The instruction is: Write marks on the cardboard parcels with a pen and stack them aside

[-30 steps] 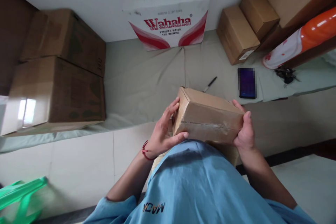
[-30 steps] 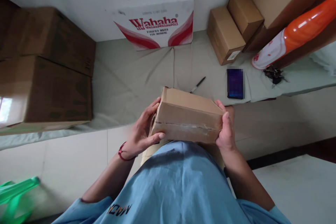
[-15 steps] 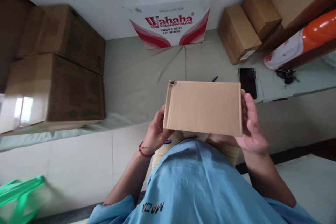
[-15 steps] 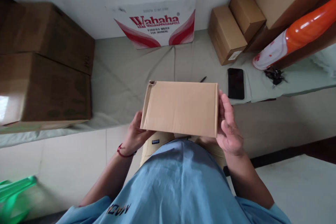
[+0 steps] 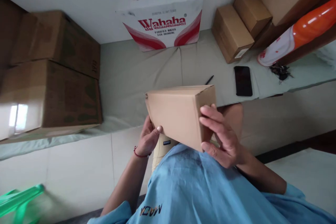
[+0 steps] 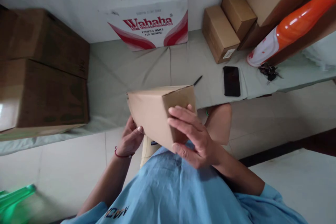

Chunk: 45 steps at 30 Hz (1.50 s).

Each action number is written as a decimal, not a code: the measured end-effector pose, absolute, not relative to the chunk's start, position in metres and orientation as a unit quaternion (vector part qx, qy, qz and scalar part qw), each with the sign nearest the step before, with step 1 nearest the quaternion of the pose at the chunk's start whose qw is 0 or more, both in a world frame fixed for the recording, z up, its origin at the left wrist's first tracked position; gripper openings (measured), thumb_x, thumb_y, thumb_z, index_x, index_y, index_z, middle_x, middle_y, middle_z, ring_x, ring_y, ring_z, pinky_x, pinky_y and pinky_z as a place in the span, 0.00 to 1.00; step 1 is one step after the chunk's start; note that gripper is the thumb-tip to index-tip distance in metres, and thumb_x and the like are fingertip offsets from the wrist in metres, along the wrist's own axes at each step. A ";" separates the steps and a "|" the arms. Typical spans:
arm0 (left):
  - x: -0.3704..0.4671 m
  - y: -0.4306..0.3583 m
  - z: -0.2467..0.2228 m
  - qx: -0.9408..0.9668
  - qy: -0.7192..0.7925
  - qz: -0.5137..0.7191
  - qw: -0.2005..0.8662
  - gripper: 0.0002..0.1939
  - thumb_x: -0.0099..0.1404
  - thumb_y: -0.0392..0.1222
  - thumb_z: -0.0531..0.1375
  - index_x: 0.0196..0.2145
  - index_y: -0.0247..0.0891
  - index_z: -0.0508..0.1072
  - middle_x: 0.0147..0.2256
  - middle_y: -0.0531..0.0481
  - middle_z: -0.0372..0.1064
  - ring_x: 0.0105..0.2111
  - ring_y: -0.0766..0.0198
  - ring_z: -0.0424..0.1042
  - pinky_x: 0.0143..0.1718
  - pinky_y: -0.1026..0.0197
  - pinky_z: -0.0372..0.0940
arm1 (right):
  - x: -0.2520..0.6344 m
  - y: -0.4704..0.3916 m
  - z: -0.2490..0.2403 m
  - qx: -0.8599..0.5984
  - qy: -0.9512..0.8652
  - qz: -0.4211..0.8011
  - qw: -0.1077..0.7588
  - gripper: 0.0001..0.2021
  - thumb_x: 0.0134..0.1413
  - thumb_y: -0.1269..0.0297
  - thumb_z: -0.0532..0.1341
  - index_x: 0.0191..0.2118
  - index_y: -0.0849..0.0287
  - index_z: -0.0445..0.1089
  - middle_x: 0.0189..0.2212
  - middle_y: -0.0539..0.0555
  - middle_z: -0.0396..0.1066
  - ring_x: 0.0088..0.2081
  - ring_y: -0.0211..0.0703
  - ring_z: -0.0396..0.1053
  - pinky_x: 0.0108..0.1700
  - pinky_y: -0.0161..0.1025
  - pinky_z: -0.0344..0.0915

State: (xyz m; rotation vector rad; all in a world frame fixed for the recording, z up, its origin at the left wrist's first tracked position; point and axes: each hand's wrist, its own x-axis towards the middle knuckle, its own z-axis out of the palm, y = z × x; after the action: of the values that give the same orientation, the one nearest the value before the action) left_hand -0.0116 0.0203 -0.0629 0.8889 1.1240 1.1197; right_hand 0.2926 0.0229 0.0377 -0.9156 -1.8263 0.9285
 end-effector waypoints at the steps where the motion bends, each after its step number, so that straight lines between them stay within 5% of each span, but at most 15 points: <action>1: -0.011 0.021 -0.062 0.403 0.498 0.493 0.588 0.32 0.62 0.57 0.75 0.58 0.46 0.70 0.56 0.44 0.75 0.54 0.52 0.77 0.54 0.52 0.75 | 0.291 0.020 0.034 -0.403 -0.684 0.392 0.464 0.37 0.65 0.53 0.68 0.76 0.32 0.60 0.77 0.45 0.58 0.78 0.60 0.57 0.82 0.65 0.51; 5: -0.007 0.023 -0.052 0.487 0.510 0.511 0.492 0.30 0.59 0.54 0.79 0.51 0.45 0.69 0.49 0.47 0.73 0.49 0.56 0.76 0.49 0.56 0.76 | 0.290 0.019 0.022 -0.495 -0.504 0.451 0.545 0.41 0.63 0.38 0.65 0.77 0.33 0.54 0.80 0.47 0.49 0.80 0.62 0.51 0.78 0.66 0.59; 9: -0.008 0.028 -0.038 0.565 0.505 0.483 0.439 0.32 0.63 0.53 0.76 0.58 0.44 0.70 0.59 0.40 0.72 0.60 0.47 0.75 0.60 0.47 0.74 | 0.299 0.027 0.014 -0.508 -0.467 0.459 0.560 0.37 0.66 0.43 0.65 0.76 0.34 0.56 0.79 0.47 0.53 0.80 0.57 0.52 0.79 0.62 0.56; 16: -0.011 0.037 -0.001 0.650 0.559 0.397 0.328 0.25 0.69 0.51 0.72 0.60 0.44 0.79 0.65 0.41 0.75 0.67 0.43 0.74 0.69 0.42 0.69 | 0.319 0.041 -0.002 -0.624 -0.538 0.386 0.415 0.23 0.73 0.42 0.60 0.65 0.44 0.75 0.66 0.56 0.72 0.68 0.56 0.67 0.75 0.58 0.60; 23: -0.009 0.073 -0.011 0.612 0.645 0.332 0.315 0.20 0.73 0.55 0.64 0.54 0.42 0.83 0.53 0.44 0.84 0.50 0.50 0.83 0.56 0.49 0.77 | 0.311 0.068 -0.029 -0.651 -0.487 0.454 0.365 0.29 0.66 0.33 0.63 0.57 0.52 0.77 0.52 0.58 0.80 0.52 0.52 0.76 0.58 0.51 0.73; 27: -0.004 0.091 -0.024 0.621 0.647 0.380 0.225 0.20 0.72 0.52 0.66 0.55 0.39 0.81 0.60 0.37 0.79 0.58 0.45 0.79 0.59 0.42 0.75 | 0.319 0.096 -0.036 -0.659 -0.496 0.443 0.352 0.31 0.65 0.30 0.60 0.52 0.54 0.78 0.47 0.58 0.82 0.47 0.52 0.78 0.49 0.47 0.75; 31: 0.010 0.089 -0.019 0.681 0.583 0.437 0.066 0.12 0.71 0.42 0.66 0.51 0.42 0.81 0.62 0.39 0.76 0.67 0.42 0.71 0.70 0.33 0.65 | 0.336 0.148 -0.034 -0.703 -0.615 0.286 0.215 0.22 0.74 0.47 0.55 0.50 0.57 0.81 0.45 0.62 0.83 0.46 0.55 0.79 0.50 0.49 0.74; 35: 0.031 0.085 -0.011 0.749 0.507 0.421 0.063 0.09 0.74 0.36 0.60 0.46 0.42 0.81 0.54 0.43 0.82 0.62 0.47 0.77 0.63 0.41 0.75 | 0.333 0.197 -0.031 -0.676 -0.725 0.126 -0.032 0.24 0.70 0.66 0.55 0.67 0.59 0.74 0.53 0.67 0.82 0.50 0.61 0.80 0.49 0.50 0.71; 38: 0.043 0.087 -0.013 0.771 0.508 0.374 0.088 0.14 0.76 0.38 0.59 0.54 0.39 0.81 0.58 0.39 0.80 0.64 0.45 0.76 0.64 0.41 0.74 | 0.322 0.216 -0.031 -0.618 -0.764 0.073 -0.171 0.24 0.70 0.70 0.53 0.65 0.60 0.74 0.49 0.70 0.83 0.48 0.62 0.81 0.44 0.48 0.69; 42: 0.045 0.090 -0.019 0.771 0.527 0.340 0.112 0.19 0.76 0.41 0.60 0.61 0.39 0.80 0.63 0.38 0.77 0.67 0.43 0.73 0.67 0.40 0.70 | 0.319 0.230 -0.024 -0.588 -0.781 0.037 -0.207 0.16 0.68 0.70 0.57 0.54 0.63 0.79 0.43 0.69 0.83 0.45 0.61 0.81 0.43 0.47 0.67; 45: 0.044 0.089 -0.020 0.775 0.527 0.333 0.101 0.21 0.76 0.42 0.59 0.63 0.39 0.79 0.64 0.39 0.77 0.67 0.44 0.73 0.67 0.42 0.69 | 0.327 0.243 -0.007 -0.629 -0.767 0.031 -0.119 0.12 0.64 0.64 0.63 0.49 0.63 0.77 0.37 0.64 0.81 0.41 0.57 0.79 0.42 0.45 0.66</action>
State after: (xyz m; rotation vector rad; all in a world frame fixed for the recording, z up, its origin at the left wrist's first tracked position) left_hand 0.0438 0.0889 -0.0204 2.2903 1.5582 0.9832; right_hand 0.3269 0.2427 -0.0067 -2.1425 -2.6130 0.1058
